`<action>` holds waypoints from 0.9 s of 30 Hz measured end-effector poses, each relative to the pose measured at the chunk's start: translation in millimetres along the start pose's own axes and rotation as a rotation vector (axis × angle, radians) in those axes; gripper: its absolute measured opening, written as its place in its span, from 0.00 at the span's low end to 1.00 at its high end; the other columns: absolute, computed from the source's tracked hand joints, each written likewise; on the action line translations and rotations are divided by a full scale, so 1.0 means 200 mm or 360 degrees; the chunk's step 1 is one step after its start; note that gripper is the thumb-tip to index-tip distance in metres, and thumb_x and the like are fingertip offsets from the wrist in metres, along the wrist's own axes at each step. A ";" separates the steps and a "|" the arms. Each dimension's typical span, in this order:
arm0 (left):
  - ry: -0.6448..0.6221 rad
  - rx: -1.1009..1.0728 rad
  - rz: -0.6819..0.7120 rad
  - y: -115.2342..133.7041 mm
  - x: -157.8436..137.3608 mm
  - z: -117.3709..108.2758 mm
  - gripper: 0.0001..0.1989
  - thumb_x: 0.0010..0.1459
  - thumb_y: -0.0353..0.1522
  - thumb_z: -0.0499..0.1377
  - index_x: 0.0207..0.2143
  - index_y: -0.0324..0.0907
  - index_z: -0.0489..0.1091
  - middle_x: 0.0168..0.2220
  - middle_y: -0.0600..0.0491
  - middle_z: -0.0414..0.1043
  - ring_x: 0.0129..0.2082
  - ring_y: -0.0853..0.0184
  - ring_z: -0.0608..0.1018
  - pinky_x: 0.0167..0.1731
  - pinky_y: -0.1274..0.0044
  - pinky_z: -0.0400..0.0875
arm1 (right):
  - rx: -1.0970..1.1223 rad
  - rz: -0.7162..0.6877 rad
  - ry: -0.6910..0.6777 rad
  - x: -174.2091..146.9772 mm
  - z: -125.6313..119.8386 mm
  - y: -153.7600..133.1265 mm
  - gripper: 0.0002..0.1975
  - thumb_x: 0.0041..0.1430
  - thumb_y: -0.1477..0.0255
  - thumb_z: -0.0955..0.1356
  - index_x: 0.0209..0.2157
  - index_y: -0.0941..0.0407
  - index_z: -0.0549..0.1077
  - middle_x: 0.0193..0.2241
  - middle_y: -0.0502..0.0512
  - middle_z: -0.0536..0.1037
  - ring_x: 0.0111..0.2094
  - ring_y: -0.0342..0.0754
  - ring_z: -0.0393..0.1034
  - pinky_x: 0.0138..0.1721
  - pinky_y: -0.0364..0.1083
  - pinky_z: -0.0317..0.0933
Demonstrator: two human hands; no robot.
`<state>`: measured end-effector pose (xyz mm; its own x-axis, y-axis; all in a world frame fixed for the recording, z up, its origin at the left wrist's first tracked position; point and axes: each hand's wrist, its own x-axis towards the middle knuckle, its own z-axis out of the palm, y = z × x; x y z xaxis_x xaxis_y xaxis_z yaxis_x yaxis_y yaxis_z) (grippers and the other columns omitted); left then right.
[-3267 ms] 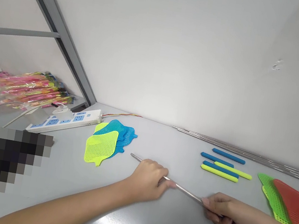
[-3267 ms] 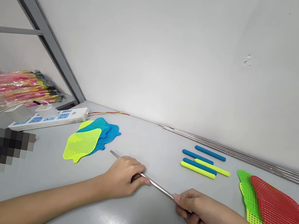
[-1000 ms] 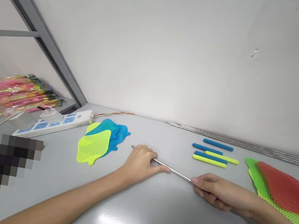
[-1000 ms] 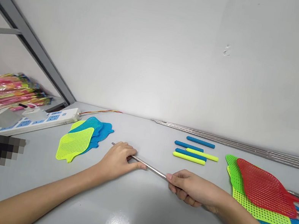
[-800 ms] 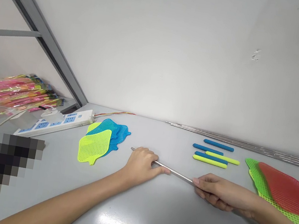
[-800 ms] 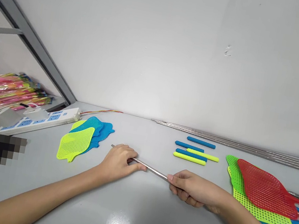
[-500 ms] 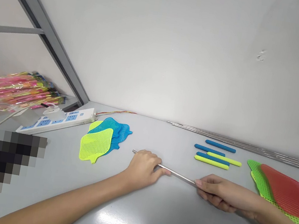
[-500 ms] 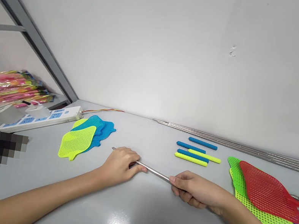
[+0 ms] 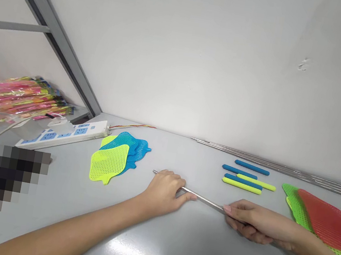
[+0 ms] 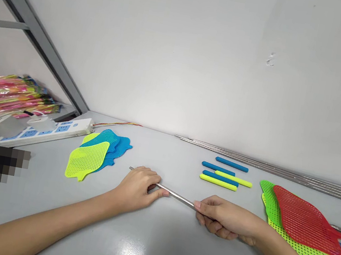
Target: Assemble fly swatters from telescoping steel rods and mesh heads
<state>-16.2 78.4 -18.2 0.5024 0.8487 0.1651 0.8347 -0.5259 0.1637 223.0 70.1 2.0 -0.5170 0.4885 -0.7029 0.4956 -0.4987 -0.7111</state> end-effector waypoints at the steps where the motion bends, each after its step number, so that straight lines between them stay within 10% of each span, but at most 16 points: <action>1: 0.0014 0.0007 -0.0017 0.00 0.00 0.00 0.25 0.52 0.49 0.44 0.18 0.39 0.63 0.20 0.53 0.65 0.23 0.68 0.68 0.26 0.76 0.56 | 0.0004 -0.0015 -0.0015 0.00 0.00 0.00 0.19 0.49 0.54 0.59 0.22 0.57 0.60 0.14 0.42 0.50 0.13 0.34 0.37 0.11 0.37 0.30; 10: 0.0033 0.0118 -0.0359 -0.01 0.02 -0.03 0.32 0.39 0.59 0.44 0.19 0.39 0.65 0.20 0.50 0.66 0.23 0.63 0.69 0.22 0.76 0.56 | 0.0072 -0.0149 -0.0062 0.02 0.00 0.02 0.19 0.51 0.55 0.58 0.24 0.58 0.63 0.13 0.42 0.54 0.11 0.34 0.42 0.09 0.35 0.37; 27: -0.0085 0.0054 -0.0141 -0.03 0.01 -0.01 0.27 0.50 0.51 0.43 0.15 0.40 0.63 0.18 0.53 0.66 0.21 0.67 0.67 0.20 0.78 0.50 | 0.0065 -0.0206 -0.0130 0.04 -0.03 0.02 0.20 0.51 0.56 0.59 0.20 0.59 0.62 0.10 0.41 0.53 0.10 0.33 0.43 0.08 0.34 0.39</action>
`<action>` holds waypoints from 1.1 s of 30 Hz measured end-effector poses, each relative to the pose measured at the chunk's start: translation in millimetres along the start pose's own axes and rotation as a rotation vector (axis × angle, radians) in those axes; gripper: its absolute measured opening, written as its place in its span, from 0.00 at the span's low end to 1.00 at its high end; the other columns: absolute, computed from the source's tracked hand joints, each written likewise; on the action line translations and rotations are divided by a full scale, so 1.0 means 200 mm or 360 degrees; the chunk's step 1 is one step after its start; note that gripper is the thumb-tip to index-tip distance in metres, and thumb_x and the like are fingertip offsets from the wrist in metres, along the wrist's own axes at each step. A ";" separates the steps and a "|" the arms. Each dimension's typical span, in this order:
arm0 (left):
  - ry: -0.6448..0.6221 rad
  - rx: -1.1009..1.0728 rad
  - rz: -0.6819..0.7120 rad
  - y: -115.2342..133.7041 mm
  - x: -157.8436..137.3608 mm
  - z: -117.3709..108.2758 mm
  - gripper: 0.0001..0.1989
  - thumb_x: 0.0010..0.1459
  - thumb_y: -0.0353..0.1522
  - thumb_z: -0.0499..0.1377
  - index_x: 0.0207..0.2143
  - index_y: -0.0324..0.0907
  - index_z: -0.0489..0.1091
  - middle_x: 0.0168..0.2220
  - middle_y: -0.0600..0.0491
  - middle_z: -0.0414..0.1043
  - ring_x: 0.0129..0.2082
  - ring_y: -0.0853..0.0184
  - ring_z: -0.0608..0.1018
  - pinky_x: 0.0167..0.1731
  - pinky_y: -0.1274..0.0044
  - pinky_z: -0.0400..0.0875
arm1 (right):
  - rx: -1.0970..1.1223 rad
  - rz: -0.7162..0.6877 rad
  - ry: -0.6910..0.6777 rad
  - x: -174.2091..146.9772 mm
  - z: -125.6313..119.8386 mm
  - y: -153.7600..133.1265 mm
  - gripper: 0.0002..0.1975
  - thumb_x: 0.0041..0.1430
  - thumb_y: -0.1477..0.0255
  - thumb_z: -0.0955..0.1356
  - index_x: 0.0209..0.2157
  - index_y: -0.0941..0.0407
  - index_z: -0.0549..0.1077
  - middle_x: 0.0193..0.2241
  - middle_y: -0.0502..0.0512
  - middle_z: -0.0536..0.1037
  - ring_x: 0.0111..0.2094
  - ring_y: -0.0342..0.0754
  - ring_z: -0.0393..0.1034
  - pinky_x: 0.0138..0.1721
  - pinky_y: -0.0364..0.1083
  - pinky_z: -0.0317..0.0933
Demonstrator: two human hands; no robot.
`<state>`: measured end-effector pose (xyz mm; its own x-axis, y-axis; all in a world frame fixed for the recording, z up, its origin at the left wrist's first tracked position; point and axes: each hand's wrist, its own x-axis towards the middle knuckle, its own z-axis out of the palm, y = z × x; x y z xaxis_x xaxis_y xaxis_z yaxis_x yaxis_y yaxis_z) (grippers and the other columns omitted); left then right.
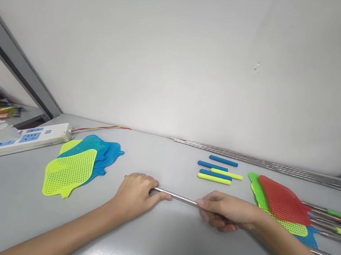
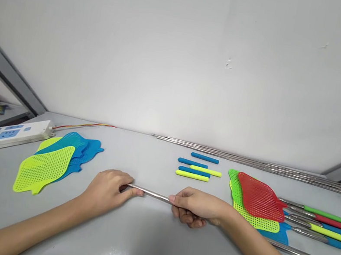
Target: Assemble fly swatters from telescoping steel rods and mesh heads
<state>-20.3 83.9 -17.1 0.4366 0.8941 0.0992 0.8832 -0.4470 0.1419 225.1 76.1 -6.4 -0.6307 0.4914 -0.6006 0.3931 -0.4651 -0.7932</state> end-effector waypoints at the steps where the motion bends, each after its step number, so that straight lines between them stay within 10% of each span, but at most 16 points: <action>1: -0.0002 0.0008 0.0016 0.00 0.00 0.00 0.27 0.51 0.51 0.42 0.16 0.40 0.63 0.18 0.53 0.66 0.21 0.67 0.68 0.20 0.78 0.50 | -0.0003 -0.0001 -0.0006 0.00 0.00 0.00 0.20 0.51 0.56 0.60 0.20 0.59 0.62 0.10 0.41 0.53 0.10 0.33 0.43 0.08 0.34 0.39; 13: 0.0026 0.0036 0.0239 0.02 -0.02 0.01 0.21 0.57 0.42 0.41 0.22 0.41 0.63 0.22 0.54 0.68 0.23 0.68 0.68 0.24 0.78 0.53 | -0.0020 -0.0008 0.0026 0.00 0.02 -0.01 0.19 0.52 0.58 0.59 0.20 0.59 0.62 0.09 0.41 0.54 0.08 0.32 0.42 0.07 0.34 0.37; 33: 0.0216 -0.0001 -0.0041 0.02 -0.02 0.01 0.28 0.49 0.53 0.41 0.19 0.40 0.62 0.23 0.51 0.65 0.26 0.65 0.66 0.27 0.75 0.56 | -0.0040 0.0032 0.0111 -0.01 0.03 -0.01 0.21 0.51 0.55 0.59 0.22 0.59 0.63 0.10 0.42 0.55 0.08 0.33 0.44 0.07 0.35 0.37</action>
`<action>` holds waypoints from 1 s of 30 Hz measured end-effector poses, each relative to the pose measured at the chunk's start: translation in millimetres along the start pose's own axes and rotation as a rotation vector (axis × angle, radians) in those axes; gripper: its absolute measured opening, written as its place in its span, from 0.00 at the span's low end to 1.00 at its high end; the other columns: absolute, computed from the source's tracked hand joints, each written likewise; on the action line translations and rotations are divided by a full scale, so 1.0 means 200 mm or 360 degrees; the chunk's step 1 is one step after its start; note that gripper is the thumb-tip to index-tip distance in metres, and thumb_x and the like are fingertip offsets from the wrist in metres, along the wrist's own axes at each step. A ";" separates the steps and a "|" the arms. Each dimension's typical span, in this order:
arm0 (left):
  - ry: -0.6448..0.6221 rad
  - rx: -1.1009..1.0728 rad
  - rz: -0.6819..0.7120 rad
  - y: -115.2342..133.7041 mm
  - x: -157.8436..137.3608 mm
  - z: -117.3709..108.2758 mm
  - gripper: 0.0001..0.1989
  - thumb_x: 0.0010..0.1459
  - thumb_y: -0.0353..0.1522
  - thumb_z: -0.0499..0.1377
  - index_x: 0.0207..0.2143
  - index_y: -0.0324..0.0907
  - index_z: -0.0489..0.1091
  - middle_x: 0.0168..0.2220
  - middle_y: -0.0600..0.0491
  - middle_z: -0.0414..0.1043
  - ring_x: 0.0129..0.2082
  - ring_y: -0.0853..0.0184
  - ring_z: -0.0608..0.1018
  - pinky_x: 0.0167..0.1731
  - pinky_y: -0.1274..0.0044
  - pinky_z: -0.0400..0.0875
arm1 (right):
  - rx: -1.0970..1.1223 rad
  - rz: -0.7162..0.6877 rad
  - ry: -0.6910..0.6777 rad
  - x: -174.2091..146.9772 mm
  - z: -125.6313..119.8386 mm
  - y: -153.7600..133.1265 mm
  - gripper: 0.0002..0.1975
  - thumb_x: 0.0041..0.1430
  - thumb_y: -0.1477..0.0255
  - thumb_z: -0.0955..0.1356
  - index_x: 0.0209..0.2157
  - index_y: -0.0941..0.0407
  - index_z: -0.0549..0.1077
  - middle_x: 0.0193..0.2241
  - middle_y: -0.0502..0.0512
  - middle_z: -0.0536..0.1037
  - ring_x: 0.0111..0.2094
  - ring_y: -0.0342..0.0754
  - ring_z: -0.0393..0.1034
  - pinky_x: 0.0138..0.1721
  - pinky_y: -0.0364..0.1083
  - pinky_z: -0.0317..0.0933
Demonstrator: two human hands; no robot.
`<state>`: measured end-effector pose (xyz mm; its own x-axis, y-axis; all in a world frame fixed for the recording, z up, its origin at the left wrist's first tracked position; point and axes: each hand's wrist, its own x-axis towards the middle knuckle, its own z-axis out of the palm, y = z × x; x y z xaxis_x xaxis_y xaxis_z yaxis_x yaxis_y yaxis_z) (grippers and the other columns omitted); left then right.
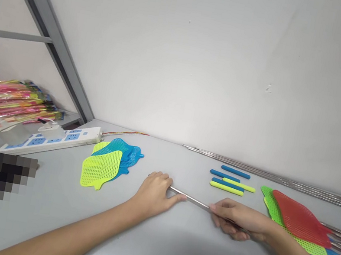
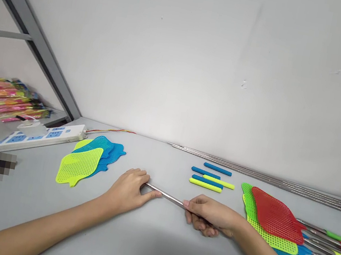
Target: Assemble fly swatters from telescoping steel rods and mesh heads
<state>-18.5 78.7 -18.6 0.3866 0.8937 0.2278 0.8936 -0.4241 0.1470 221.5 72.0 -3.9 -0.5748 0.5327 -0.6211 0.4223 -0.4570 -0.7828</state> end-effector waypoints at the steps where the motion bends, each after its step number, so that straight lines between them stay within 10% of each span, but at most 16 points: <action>1: -0.0009 0.0012 -0.0002 0.00 0.00 0.00 0.28 0.49 0.54 0.41 0.18 0.40 0.62 0.22 0.51 0.65 0.25 0.65 0.66 0.26 0.75 0.55 | -0.0002 0.0000 -0.0003 0.00 0.00 0.00 0.21 0.51 0.55 0.59 0.22 0.59 0.63 0.09 0.42 0.55 0.08 0.33 0.44 0.07 0.35 0.37; 30: -0.0135 0.0112 0.0273 -0.02 -0.03 0.03 0.23 0.56 0.45 0.42 0.20 0.40 0.62 0.21 0.54 0.67 0.22 0.68 0.68 0.23 0.77 0.53 | -0.0022 -0.0082 -0.0022 0.02 0.01 0.05 0.20 0.50 0.54 0.59 0.24 0.59 0.64 0.11 0.42 0.56 0.08 0.33 0.46 0.07 0.34 0.40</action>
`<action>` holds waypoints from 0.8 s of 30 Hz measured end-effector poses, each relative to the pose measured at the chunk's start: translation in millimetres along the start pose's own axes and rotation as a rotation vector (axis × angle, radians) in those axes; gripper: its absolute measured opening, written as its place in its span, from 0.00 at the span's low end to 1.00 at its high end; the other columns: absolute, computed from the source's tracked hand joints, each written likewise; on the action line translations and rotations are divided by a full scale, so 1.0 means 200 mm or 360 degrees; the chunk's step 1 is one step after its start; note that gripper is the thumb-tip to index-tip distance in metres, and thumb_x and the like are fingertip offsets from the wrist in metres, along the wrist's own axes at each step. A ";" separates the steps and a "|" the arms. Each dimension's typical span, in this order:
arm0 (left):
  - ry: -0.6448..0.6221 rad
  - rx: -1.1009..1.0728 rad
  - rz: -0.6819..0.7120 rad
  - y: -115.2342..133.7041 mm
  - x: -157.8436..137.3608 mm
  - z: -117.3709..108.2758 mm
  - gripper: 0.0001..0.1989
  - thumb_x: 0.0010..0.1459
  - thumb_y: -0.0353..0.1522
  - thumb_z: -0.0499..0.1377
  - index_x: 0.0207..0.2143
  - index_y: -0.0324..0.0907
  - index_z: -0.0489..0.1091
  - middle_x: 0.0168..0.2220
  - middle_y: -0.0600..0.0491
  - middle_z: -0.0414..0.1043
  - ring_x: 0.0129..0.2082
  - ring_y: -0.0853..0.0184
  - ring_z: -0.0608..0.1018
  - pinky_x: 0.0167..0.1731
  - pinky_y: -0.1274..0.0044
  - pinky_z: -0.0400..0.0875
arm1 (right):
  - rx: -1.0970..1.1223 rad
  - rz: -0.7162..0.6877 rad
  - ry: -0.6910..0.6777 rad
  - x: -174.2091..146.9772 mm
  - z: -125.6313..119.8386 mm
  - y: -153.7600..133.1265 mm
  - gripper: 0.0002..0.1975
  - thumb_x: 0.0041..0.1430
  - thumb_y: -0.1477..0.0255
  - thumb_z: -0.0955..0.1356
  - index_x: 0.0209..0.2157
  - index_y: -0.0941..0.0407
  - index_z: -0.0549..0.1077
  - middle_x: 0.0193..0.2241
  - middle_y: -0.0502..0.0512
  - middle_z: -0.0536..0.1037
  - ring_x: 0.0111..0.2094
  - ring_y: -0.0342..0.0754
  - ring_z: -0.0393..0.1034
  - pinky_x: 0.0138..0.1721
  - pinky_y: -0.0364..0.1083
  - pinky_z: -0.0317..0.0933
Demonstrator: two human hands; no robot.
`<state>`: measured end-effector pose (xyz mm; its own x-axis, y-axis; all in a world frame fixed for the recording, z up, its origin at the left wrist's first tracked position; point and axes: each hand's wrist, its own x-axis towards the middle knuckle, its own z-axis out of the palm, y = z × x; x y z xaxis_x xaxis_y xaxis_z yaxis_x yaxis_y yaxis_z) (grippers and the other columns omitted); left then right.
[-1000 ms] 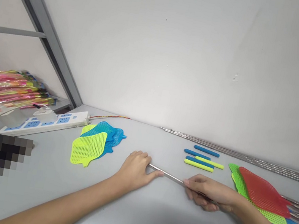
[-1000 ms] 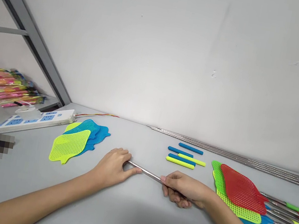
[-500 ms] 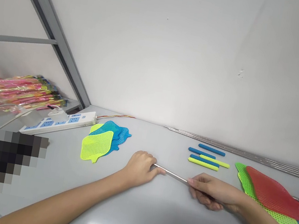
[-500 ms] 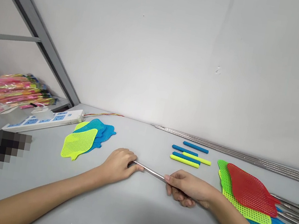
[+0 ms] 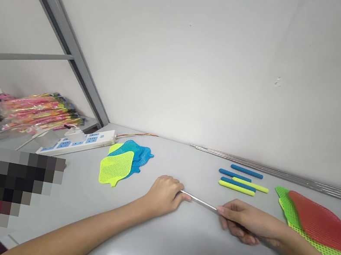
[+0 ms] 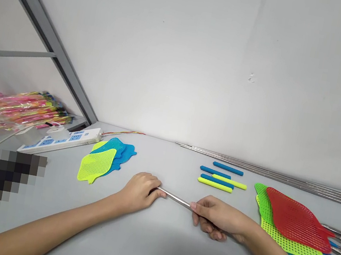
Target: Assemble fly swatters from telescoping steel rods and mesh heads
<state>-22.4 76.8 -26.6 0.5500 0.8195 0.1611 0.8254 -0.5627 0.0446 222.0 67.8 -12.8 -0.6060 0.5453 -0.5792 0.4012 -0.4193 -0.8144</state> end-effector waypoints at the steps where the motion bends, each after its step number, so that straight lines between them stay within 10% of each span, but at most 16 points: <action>1: -0.0007 -0.0006 0.0008 0.00 0.00 0.00 0.22 0.56 0.44 0.42 0.20 0.40 0.62 0.21 0.54 0.67 0.22 0.68 0.68 0.24 0.77 0.54 | -0.0003 -0.0002 -0.0003 0.00 0.00 0.00 0.20 0.50 0.54 0.59 0.24 0.59 0.64 0.11 0.42 0.56 0.08 0.33 0.46 0.07 0.34 0.40; 24: 0.0017 -0.0023 -0.0245 0.04 0.01 -0.09 0.31 0.47 0.56 0.40 0.19 0.39 0.65 0.20 0.50 0.65 0.23 0.66 0.68 0.23 0.77 0.55 | -0.0037 -0.0028 0.0042 -0.01 0.03 -0.03 0.20 0.51 0.55 0.58 0.26 0.59 0.64 0.09 0.41 0.58 0.07 0.33 0.45 0.07 0.34 0.39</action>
<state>-16.8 72.1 -7.7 0.4154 0.8951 0.1617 0.8980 -0.4319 0.0841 217.1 63.8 -7.0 -0.5948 0.5715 -0.5653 0.4065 -0.3928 -0.8249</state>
